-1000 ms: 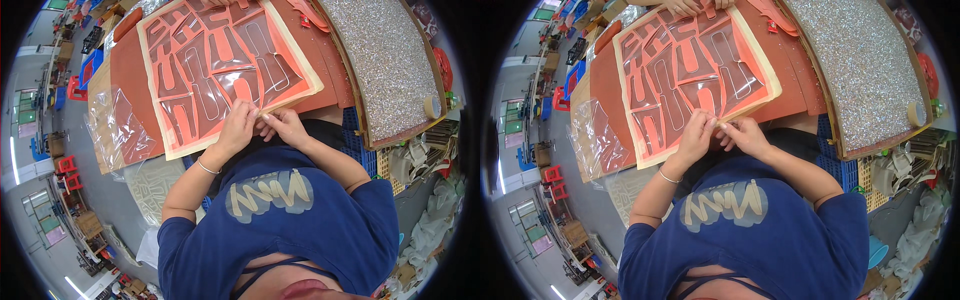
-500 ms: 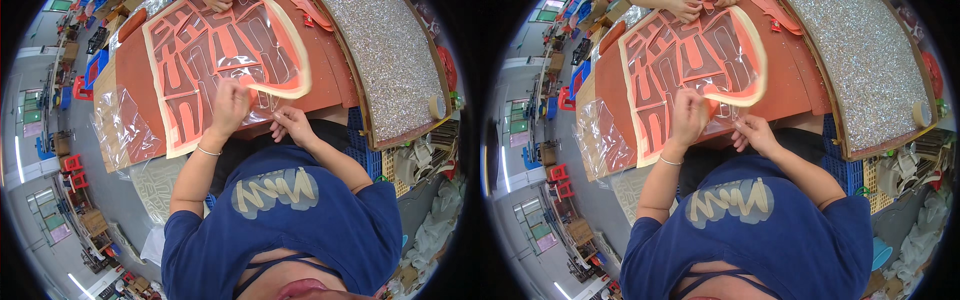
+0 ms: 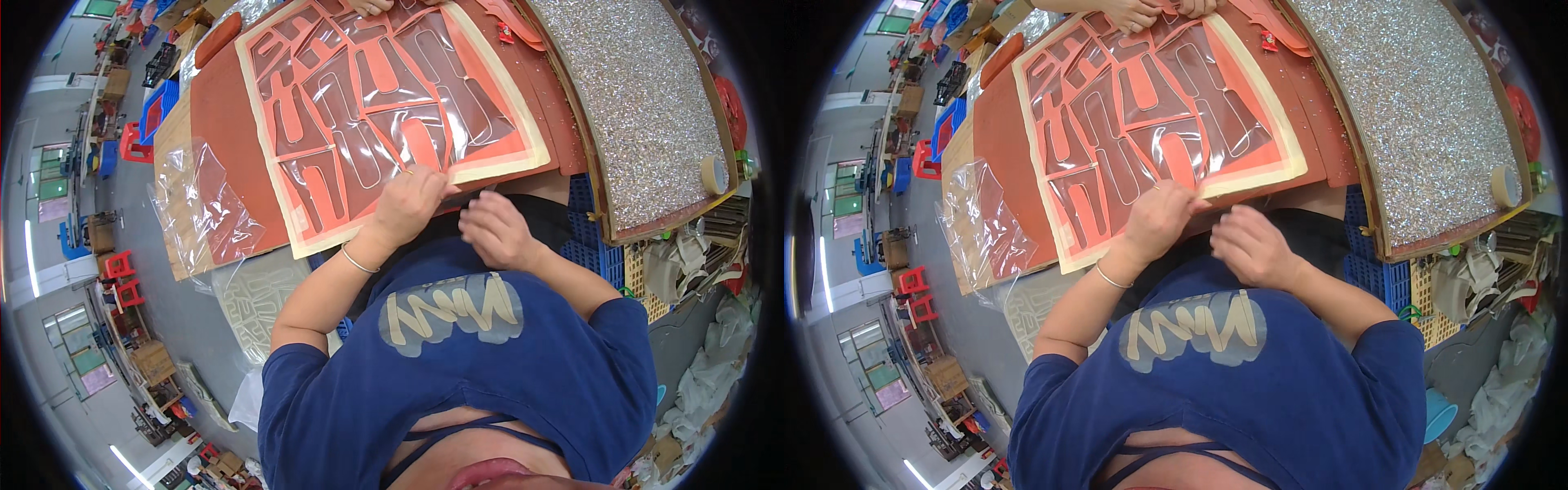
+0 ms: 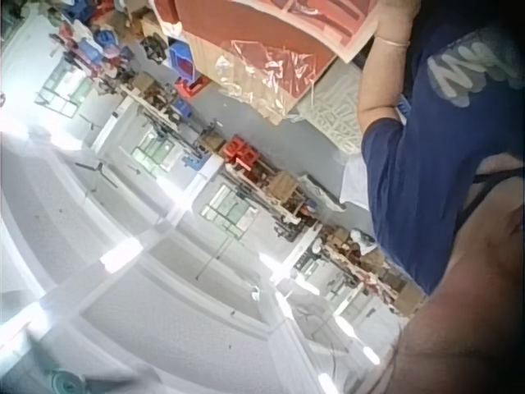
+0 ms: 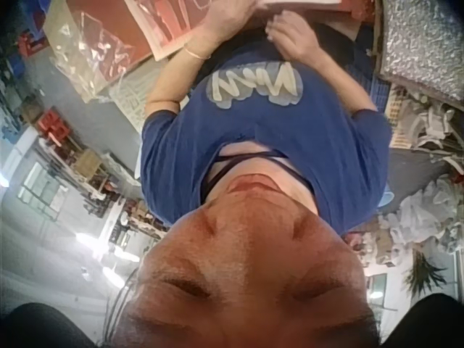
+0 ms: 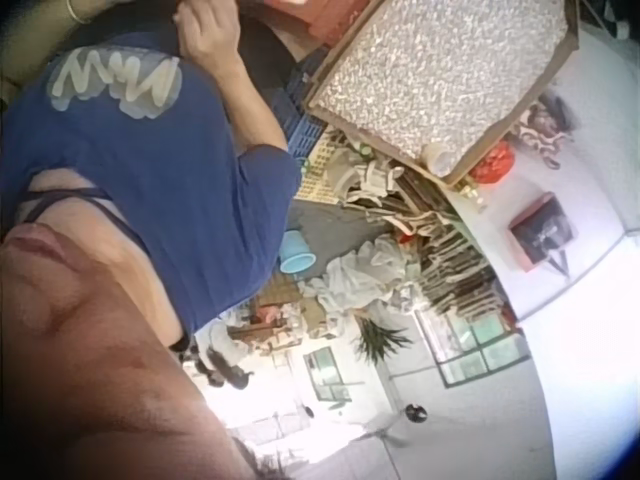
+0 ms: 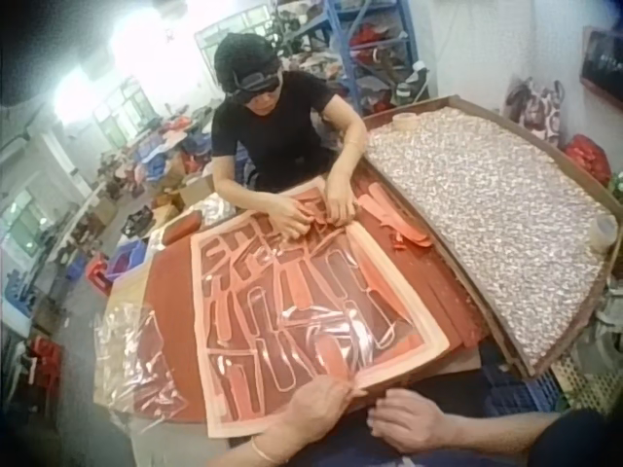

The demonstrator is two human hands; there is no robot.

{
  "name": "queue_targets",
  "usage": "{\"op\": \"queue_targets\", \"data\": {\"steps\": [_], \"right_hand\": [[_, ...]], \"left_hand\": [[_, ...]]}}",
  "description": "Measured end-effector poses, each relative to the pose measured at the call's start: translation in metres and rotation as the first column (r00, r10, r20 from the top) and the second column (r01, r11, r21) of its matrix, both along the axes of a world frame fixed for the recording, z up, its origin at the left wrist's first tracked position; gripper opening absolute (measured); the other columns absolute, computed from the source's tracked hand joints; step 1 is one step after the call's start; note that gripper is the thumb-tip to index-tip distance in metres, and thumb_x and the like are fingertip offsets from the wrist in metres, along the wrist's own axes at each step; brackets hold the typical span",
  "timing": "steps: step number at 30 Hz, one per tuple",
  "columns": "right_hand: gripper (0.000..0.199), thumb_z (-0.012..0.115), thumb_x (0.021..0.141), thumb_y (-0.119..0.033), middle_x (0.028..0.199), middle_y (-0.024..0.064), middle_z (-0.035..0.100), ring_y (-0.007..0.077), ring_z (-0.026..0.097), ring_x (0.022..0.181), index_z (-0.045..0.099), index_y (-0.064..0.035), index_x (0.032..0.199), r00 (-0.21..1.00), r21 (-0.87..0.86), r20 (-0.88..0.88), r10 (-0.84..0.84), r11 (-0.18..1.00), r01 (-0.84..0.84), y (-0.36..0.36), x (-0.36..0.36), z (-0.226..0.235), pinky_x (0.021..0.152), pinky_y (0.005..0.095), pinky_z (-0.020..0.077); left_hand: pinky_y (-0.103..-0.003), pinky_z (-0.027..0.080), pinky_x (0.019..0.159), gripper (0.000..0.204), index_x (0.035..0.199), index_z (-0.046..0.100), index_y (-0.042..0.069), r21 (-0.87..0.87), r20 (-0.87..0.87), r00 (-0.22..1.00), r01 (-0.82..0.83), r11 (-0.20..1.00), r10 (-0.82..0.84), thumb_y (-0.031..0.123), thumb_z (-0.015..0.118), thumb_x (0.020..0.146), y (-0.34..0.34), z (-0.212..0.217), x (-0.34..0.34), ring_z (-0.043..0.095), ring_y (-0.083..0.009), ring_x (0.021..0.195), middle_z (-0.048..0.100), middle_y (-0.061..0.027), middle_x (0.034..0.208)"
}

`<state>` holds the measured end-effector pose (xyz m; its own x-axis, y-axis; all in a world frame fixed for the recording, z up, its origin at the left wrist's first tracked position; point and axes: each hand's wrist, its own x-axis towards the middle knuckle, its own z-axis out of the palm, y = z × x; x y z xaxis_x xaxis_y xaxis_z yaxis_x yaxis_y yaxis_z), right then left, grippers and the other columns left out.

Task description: Applying protective film and tape to pre-cut shoe material pieces on a template.

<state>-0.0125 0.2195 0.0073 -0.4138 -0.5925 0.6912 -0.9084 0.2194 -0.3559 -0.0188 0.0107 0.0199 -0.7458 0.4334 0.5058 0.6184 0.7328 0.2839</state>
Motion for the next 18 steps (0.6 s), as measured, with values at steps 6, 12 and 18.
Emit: {"op": "queue_targets", "data": {"steps": [6, 12, 18], "right_hand": [[0.034, 0.064, 0.076, -0.007, 0.107, 0.0185, 0.057, 0.0342, 0.054, 0.106, 0.058, 0.0064, 0.106, 0.978, 0.33, 0.083, -0.192, 0.931, 0.155, 0.014, -0.007, -0.013, 0.099, 0.0435, 0.0409], [0.059, 0.07, 0.075, -0.017, 0.125, 0.0198, 0.047, 0.0342, 0.049, 0.113, 0.048, 0.004, 0.126, 0.963, 0.378, 0.157, -0.219, 0.914, 0.146, 0.006, -0.009, -0.019, 0.101, 0.0444, 0.0377], [0.064, 0.069, 0.077, -0.031, 0.131, 0.0162, 0.046, 0.0321, 0.046, 0.117, 0.048, -0.0009, 0.13, 0.95, 0.465, 0.125, -0.286, 0.863, 0.198, -0.01, -0.02, -0.008, 0.103, 0.042, 0.0319]], "left_hand": [[-0.031, 0.045, 0.062, 0.016, 0.094, 0.059, 0.005, -0.163, 0.023, 1.0, -0.011, 0.987, 0.015, 0.011, 0.065, 0.081, 0.023, -0.013, 0.007, 0.055, -0.0214, 0.07, 0.055, -0.0072, 0.083], [-0.032, 0.046, 0.063, 0.016, 0.093, 0.058, 0.004, -0.124, 0.043, 0.999, -0.023, 0.992, 0.029, 0.007, 0.064, 0.078, 0.021, -0.01, -0.002, 0.056, -0.0236, 0.073, 0.055, -0.0087, 0.083], [-0.036, 0.047, 0.064, 0.01, 0.087, 0.056, 0.002, -0.138, 0.035, 0.994, -0.095, 0.986, 0.101, 0.003, 0.061, 0.079, 0.008, 0.024, -0.015, 0.056, -0.0246, 0.075, 0.053, -0.0103, 0.081]]}}
